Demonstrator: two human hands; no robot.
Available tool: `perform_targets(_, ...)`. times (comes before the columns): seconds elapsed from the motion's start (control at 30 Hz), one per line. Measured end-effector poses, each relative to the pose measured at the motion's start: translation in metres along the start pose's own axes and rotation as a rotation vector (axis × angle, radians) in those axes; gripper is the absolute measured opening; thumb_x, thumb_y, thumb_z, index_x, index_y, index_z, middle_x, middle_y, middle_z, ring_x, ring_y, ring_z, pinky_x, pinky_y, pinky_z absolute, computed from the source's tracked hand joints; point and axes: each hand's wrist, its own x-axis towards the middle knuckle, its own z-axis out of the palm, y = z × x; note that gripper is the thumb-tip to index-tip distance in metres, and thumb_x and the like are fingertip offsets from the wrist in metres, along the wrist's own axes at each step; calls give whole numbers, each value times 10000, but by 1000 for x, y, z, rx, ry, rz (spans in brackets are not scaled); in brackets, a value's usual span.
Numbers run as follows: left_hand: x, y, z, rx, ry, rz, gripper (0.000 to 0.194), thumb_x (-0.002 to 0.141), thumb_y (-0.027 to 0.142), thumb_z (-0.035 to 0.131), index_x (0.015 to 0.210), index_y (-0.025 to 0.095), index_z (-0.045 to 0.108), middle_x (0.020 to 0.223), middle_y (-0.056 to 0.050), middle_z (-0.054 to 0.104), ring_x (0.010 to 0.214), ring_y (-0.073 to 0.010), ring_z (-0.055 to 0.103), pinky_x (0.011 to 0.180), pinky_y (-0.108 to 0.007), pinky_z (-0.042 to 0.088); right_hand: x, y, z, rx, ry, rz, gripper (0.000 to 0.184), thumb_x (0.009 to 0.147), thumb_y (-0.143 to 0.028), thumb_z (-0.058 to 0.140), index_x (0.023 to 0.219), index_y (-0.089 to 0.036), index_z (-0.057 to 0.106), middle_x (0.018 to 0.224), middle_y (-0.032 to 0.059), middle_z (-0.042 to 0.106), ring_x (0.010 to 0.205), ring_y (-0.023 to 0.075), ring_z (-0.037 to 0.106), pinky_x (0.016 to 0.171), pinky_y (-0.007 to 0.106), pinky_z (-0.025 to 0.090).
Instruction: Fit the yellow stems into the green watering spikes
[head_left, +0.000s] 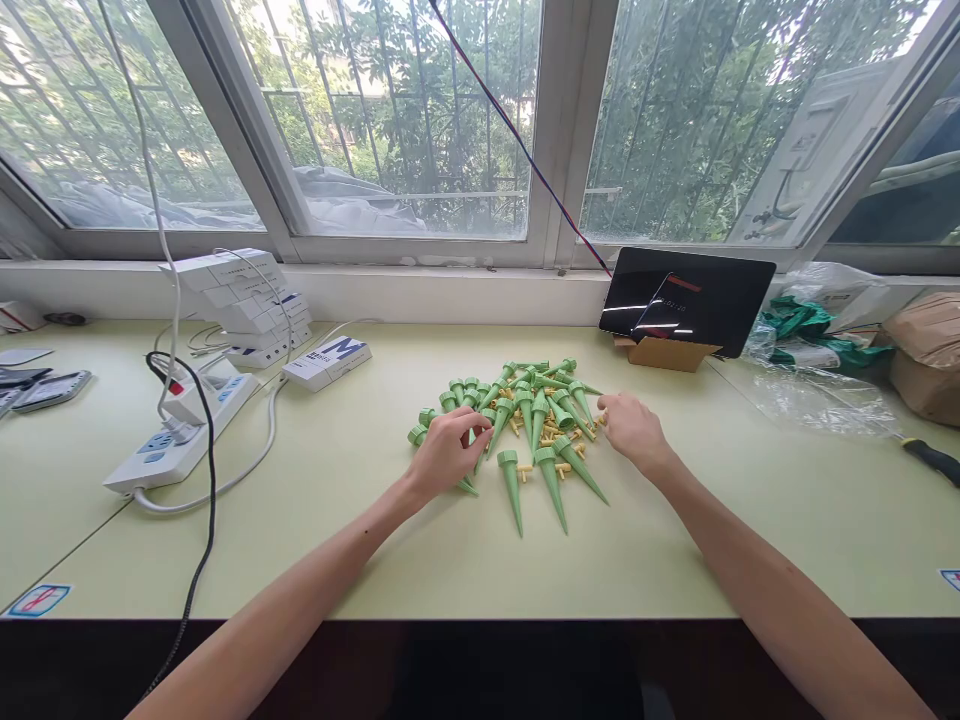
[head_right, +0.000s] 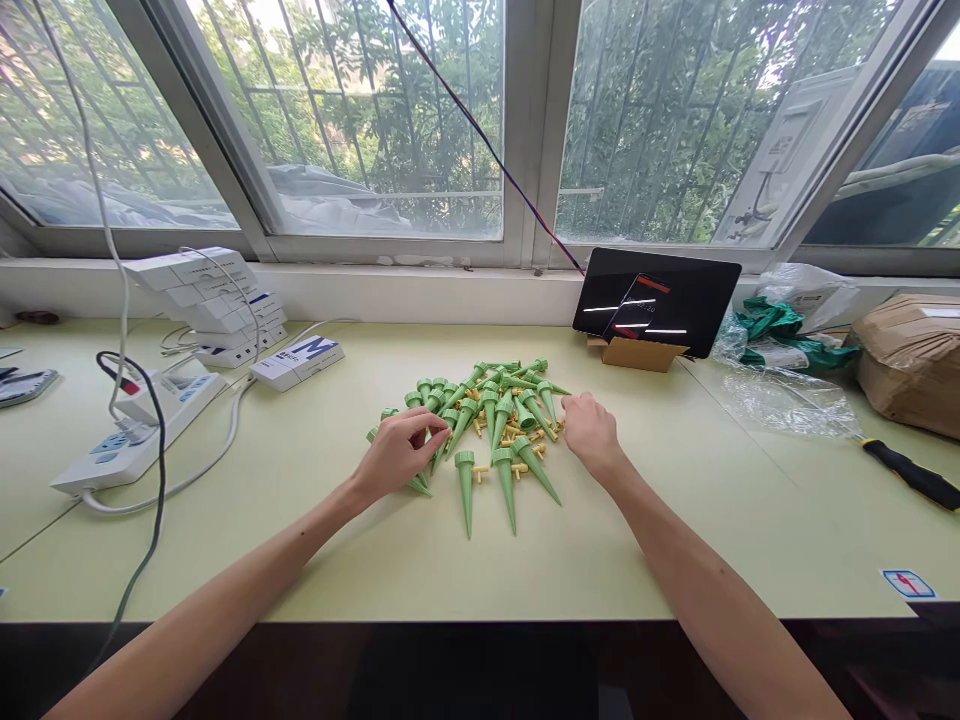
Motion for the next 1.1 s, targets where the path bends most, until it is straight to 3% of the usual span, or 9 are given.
perform_targets(0.23,-1,0,-1,0,-1,0,121,873,195,580,803,180,677,760,16,621,505,-67,405,564,-221,391,3,3,3,2,28,14,331,866,-60,449,1118,-197,617,1024,100,619,855,197,613,601,246,366)
perform_targets(0.5,1,1,-1,-3,3,6,121,875,203,581,809,183,681,762,18,627,505,-66,409,565,-221,392,11,12,7,0,22,32,344,887,-99,483,1182,-214,615,1117,118,590,1037,239,563,694,267,404)
perform_targets(1.1,-1,2,0,-11,10,35,144,888,231,567,811,182,677,749,5,609,510,-74,417,567,-223,404,16,14,11,-2,-11,-4,156,909,-134,495,1014,-180,601,1018,98,634,900,202,595,604,249,365)
